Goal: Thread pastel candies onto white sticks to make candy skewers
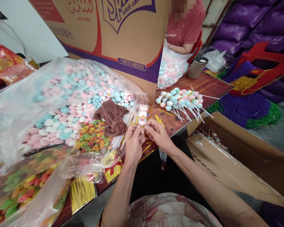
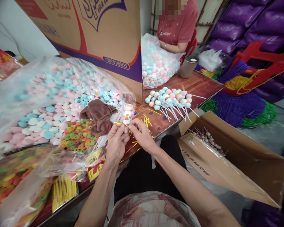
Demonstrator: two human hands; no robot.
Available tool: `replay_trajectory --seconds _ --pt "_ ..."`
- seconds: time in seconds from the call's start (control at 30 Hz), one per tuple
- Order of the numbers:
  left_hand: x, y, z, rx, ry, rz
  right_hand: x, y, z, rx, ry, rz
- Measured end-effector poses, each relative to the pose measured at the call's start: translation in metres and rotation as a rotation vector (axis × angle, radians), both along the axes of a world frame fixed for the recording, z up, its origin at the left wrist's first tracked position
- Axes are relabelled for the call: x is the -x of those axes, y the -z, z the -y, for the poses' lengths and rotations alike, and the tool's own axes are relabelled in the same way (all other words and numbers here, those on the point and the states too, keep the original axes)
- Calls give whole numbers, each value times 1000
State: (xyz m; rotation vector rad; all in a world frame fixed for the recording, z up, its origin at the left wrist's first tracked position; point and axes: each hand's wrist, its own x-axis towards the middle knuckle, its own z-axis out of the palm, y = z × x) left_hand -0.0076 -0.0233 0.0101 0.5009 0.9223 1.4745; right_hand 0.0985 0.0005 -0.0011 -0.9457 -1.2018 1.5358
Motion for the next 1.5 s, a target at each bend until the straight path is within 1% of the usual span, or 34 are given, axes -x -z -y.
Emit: replay_trajectory --seconds 0.1,0.2,0.3,0.37,0.47,0.53,0.57,0.63,0.73,0.8,0.87,0.93,1.0,1.07,1.1,1.13,1.17,1.2,1.3,1.4,1.5 --pt "4 -7 2 60 101 191 -2 -6 5 104 -53 -133" --pt "11 -10 5 141 222 389 -9 -14 6 116 -113 -151" --pt "17 -12 9 233 297 522 -18 -22 5 3 -149 -50" --pt "19 -13 11 253 336 534 -24 -24 2 -106 -171 16" --pt "16 -14 12 231 398 410 -28 -23 0 -247 -197 86" --pt "12 -15 13 204 402 258 -27 -19 0 -343 -157 180" --pt "9 -15 13 185 381 177 -26 -16 1 -390 -125 245" --pt "2 -14 15 121 280 26 -24 -13 3 -464 -62 369" --pt "-7 -9 19 -20 69 -142 -20 -14 6 -504 -21 508" --pt "-9 -5 20 -87 -15 -233 -18 -18 7 -498 -6 576" --pt "-9 0 20 -102 -43 -299 -17 -21 9 -462 4 612" --pt "-7 3 19 -66 -44 -282 -15 -22 10 -386 11 576" --pt "-4 5 16 16 -17 -161 -13 -19 12 -246 -12 452" --pt "0 3 13 108 34 17 -11 -15 15 -84 -57 278" --pt "2 1 11 149 64 103 -10 -13 17 -30 -75 206" --pt "5 -1 10 188 91 181 -10 -11 19 -17 -80 163" --pt "7 -3 9 225 113 252 -10 -9 21 -53 -60 163" --pt "9 -6 8 262 132 317 -12 -7 23 -139 -8 203" --pt "12 -12 7 358 166 473 -18 -2 26 -538 178 441" --pt "10 -17 8 425 171 555 -26 1 24 -889 234 647" --pt "4 -21 11 481 192 594 -31 0 20 -1130 308 769"
